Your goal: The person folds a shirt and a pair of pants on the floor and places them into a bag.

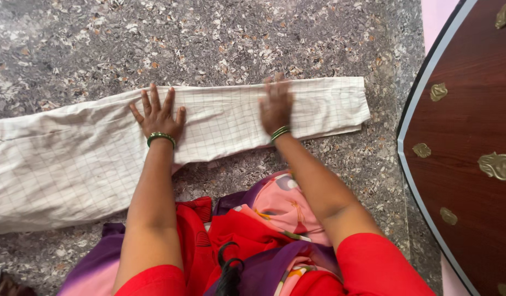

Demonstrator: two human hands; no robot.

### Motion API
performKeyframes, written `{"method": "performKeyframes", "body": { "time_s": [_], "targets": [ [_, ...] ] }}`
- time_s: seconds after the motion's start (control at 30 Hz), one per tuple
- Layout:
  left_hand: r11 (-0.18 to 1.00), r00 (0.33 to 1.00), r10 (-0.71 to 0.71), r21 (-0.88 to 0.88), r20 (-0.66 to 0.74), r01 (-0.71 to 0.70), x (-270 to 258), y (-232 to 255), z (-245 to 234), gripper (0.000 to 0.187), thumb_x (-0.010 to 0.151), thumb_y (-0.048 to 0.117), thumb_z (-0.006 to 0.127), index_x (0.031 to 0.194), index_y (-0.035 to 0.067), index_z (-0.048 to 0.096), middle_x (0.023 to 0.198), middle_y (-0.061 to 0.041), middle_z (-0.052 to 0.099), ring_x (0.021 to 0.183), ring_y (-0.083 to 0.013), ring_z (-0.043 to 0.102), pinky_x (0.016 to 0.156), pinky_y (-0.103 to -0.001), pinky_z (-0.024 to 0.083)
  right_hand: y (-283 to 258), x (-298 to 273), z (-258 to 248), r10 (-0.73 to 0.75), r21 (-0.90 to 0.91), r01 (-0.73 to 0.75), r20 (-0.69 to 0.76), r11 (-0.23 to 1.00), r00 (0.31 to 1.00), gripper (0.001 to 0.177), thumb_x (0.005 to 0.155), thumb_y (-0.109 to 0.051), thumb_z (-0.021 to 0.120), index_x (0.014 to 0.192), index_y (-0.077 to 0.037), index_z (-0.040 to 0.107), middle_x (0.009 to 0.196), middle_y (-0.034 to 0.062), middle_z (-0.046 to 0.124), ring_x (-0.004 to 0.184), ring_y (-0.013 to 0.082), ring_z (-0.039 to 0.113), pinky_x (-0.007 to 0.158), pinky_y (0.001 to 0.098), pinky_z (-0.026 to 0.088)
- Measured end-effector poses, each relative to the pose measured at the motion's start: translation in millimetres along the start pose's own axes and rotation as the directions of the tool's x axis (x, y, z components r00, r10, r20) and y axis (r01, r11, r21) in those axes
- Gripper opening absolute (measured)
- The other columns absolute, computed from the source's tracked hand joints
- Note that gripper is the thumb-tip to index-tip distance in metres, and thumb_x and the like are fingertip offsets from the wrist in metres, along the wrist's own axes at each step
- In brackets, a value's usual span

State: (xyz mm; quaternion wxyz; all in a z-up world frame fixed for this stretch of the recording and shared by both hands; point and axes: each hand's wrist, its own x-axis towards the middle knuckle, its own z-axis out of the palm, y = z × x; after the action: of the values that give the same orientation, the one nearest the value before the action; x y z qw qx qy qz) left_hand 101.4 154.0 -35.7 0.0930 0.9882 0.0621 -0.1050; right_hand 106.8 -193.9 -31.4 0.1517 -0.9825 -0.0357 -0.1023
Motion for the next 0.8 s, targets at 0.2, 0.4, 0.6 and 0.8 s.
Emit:
{"method": "performKeyframes", "body": {
  "time_s": [0.2,0.4,0.6,0.8],
  "targets": [
    [0.995,0.998,0.031,-0.088,-0.06,-0.037,8,-10,-12,0.066,0.097,0.068,0.028,0.159,0.043,0.028,0.172,0.002,0.005,0.158,-0.0227,-0.003,0.122,-0.055,-0.013,-51,-3,13,-0.095,-0.114,0.151,0.39,0.982,0.916,0.065,0.101,-0.057,0.042,0.159,-0.034,0.027,0.169,0.0045,0.012,0.155,0.032,0.014,0.122,0.0629,0.009],
    [0.993,0.996,0.073,-0.088,-0.053,-0.077,8,-38,-17,0.064,0.1,0.066,0.029,0.159,0.04,0.027,0.173,0.004,0.003,0.158,-0.018,-0.004,0.124,-0.051,-0.014,-20,5,27,-0.185,-0.068,0.207,0.242,0.976,0.952,0.065,0.101,-0.059,0.045,0.16,-0.038,0.028,0.171,0.0043,0.016,0.157,0.0333,0.017,0.125,0.0582,0.01],
    [0.989,0.99,-0.126,0.086,0.066,0.12,-30,-131,-44,0.061,0.102,0.056,0.027,0.159,0.035,0.017,0.173,0.002,-0.011,0.158,-0.0184,-0.012,0.122,-0.051,-0.014,-6,8,28,-0.174,-0.083,0.194,0.205,0.977,0.963,0.064,0.104,-0.058,0.045,0.161,-0.037,0.03,0.172,0.0046,0.016,0.157,0.034,0.017,0.126,0.0569,0.011],
    [0.843,0.839,-0.534,0.141,0.106,0.519,-53,-176,-90,0.064,0.098,0.054,0.021,0.157,0.039,0.001,0.17,0.003,-0.013,0.155,-0.0177,-0.011,0.12,-0.056,-0.01,-5,11,29,-0.173,-0.066,0.191,0.21,0.979,0.962,0.062,0.104,-0.058,0.043,0.161,-0.037,0.031,0.172,0.0047,0.017,0.158,0.0329,0.018,0.127,0.056,0.012]
  ]
}}
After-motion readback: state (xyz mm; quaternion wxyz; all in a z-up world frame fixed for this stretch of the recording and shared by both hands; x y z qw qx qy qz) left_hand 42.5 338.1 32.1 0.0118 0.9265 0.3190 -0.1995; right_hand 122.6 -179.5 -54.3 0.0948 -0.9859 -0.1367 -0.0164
